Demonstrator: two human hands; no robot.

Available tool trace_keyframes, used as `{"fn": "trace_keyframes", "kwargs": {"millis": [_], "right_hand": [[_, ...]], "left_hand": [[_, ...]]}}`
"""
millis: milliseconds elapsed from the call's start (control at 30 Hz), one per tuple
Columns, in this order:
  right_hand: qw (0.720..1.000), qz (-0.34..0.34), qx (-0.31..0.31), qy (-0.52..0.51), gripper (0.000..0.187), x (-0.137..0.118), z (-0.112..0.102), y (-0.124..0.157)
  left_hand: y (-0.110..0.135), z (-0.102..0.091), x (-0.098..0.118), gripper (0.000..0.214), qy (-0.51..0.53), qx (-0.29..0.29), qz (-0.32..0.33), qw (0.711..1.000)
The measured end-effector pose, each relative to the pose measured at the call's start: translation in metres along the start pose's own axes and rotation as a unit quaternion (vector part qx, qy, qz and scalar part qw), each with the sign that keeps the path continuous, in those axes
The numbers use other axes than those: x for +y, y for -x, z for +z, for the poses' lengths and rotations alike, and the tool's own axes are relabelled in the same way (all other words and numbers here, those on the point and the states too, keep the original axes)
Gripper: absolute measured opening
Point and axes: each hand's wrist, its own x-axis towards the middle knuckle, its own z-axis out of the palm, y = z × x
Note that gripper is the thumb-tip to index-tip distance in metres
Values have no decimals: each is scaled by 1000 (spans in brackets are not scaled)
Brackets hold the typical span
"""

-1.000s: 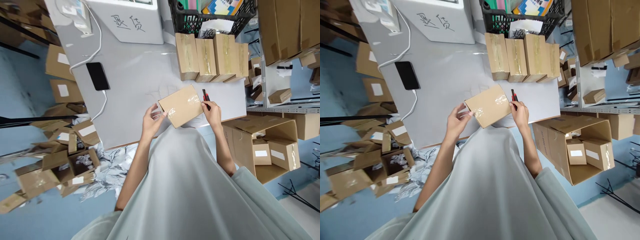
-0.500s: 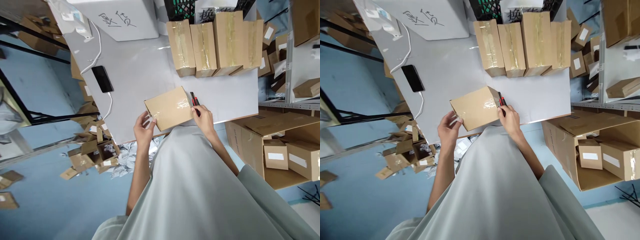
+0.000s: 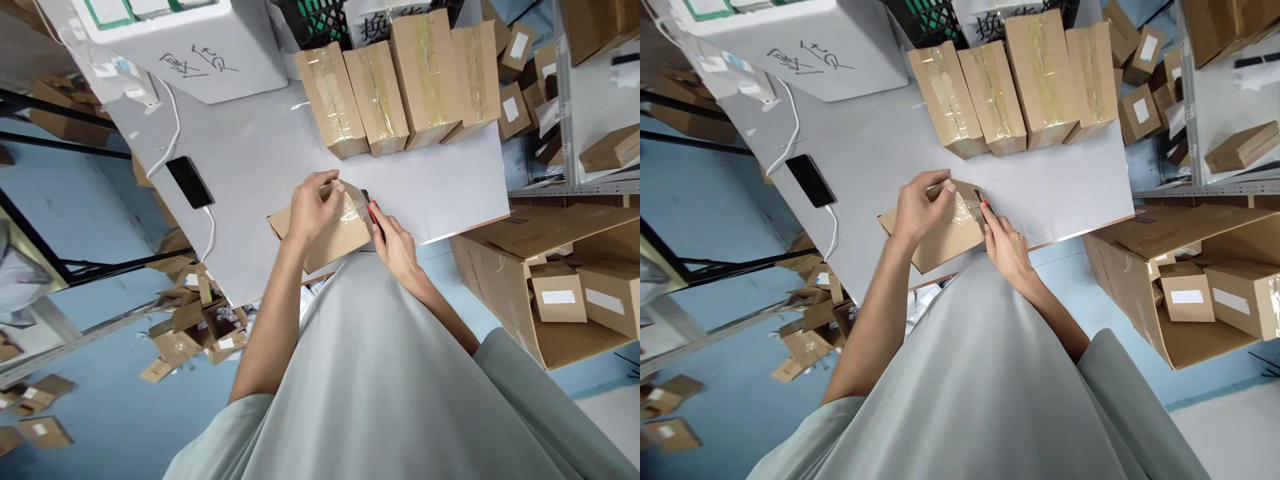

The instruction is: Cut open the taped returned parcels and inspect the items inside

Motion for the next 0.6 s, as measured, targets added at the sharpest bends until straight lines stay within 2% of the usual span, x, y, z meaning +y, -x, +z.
{"fn": "trace_keyframes", "kwargs": {"millis": [100,200,467,600], "right_hand": [[1000,23,13,5,65,3,4,12],[999,26,27,-7,61,-1,6,23],[997,67,42,1,61,-26,12,42],[995,83,36,32,62,-39,11,47]], "left_hand": [[-8,0,-7,26,5,-11,-23,1000],[-12,1,-13,23,25,-22,-27,999],[-24,-4,-31,43,66,-133,-1,989],[-24,0,-33,43,69,-137,26,988]]}}
